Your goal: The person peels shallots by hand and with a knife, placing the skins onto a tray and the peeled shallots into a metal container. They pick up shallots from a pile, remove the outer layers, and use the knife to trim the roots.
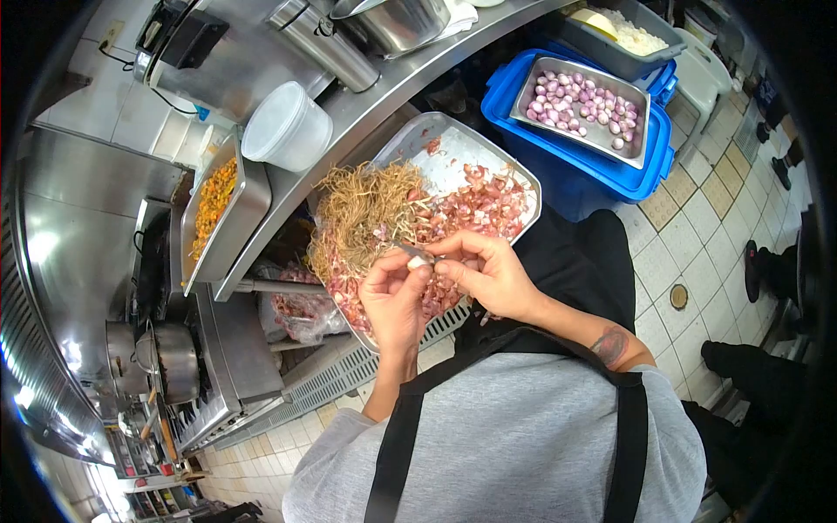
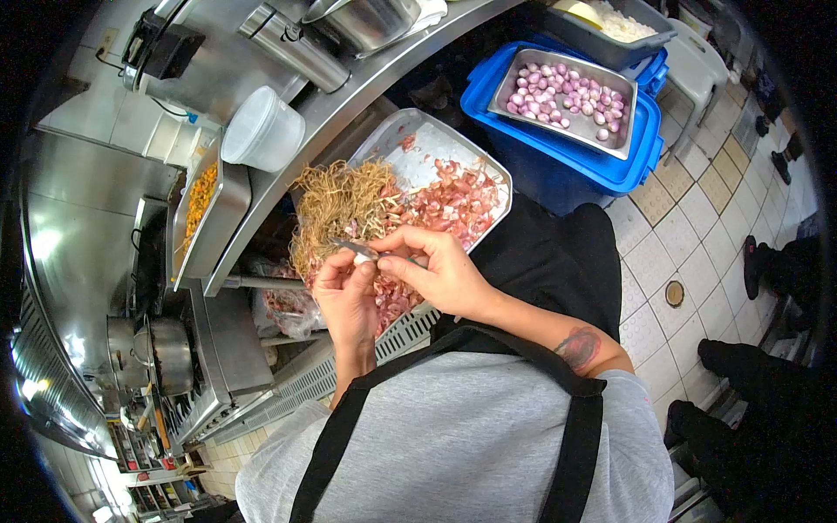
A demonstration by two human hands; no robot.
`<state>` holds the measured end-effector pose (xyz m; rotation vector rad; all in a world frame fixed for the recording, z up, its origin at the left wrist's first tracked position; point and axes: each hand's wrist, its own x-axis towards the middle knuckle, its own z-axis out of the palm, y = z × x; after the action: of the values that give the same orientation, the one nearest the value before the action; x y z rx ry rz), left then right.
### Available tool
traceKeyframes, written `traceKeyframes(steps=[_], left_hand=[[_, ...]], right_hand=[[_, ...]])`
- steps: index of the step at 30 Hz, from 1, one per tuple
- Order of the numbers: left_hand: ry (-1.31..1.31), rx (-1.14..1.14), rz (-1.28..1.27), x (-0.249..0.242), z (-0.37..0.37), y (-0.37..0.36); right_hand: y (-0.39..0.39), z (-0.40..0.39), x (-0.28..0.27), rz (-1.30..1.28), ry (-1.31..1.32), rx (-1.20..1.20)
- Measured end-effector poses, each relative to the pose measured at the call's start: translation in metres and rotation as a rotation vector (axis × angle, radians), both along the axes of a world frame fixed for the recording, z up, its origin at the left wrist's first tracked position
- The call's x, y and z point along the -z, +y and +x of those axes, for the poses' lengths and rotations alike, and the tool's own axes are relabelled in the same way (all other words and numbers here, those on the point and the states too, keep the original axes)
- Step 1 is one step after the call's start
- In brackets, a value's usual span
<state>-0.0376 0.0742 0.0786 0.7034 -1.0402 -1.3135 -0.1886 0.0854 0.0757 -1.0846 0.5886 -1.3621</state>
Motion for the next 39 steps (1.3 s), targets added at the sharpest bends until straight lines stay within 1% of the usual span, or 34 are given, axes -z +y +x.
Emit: traceKeyframes(steps=[1,3,6,9,13,16,19,22,25,26,29,32,35,39], left_hand=[[-0.01,0.004,-0.027,-0.003,-0.004,0.003],[-0.002,0.013,0.014,-0.003,-0.004,0.004],[0.03,0.056,0.107,-0.003,0.002,0.003],[0.077,0.108,0.166,-0.011,0.0,0.001],[0.095,0.144,0.166,-0.009,0.005,-0.003],[0.093,0.156,0.154,-0.009,0.008,-0.005],[0.094,0.159,0.104,-0.008,0.005,-0.003],[0.101,0.144,0.088,-0.005,0.005,0.0],[0.101,0.155,0.118,-0.006,0.005,0.0],[0.101,0.165,0.131,-0.007,0.005,0.0],[0.118,0.197,0.184,-0.005,0.008,-0.003],[0.1,0.222,0.175,-0.008,0.009,-0.006],[0.088,0.214,0.166,-0.014,0.007,-0.005],[0.088,0.218,0.168,-0.015,0.009,-0.005]], right_hand=[[0.0,0.0,0.001,0.028,-0.029,-0.028],[-0.001,-0.001,0.001,0.084,-0.089,-0.082],[-0.008,-0.016,0.004,0.246,-0.146,-0.303],[-0.007,-0.016,0.002,0.278,-0.182,-0.295],[-0.002,-0.018,-0.007,0.185,-0.117,-0.289],[0.001,-0.016,-0.009,0.155,-0.059,-0.243],[0.0,-0.008,-0.003,0.05,-0.031,-0.104],[0.0,-0.008,-0.001,0.044,-0.011,-0.099],[-0.007,-0.021,0.001,0.244,-0.146,-0.344],[-0.008,-0.023,0.003,0.31,-0.214,-0.388],[-0.009,-0.027,0.003,0.311,-0.223,-0.417],[-0.006,-0.025,-0.001,0.198,-0.096,-0.354],[-0.002,-0.021,-0.009,0.157,-0.035,-0.283],[-0.002,-0.022,-0.01,0.119,0.041,-0.252]])
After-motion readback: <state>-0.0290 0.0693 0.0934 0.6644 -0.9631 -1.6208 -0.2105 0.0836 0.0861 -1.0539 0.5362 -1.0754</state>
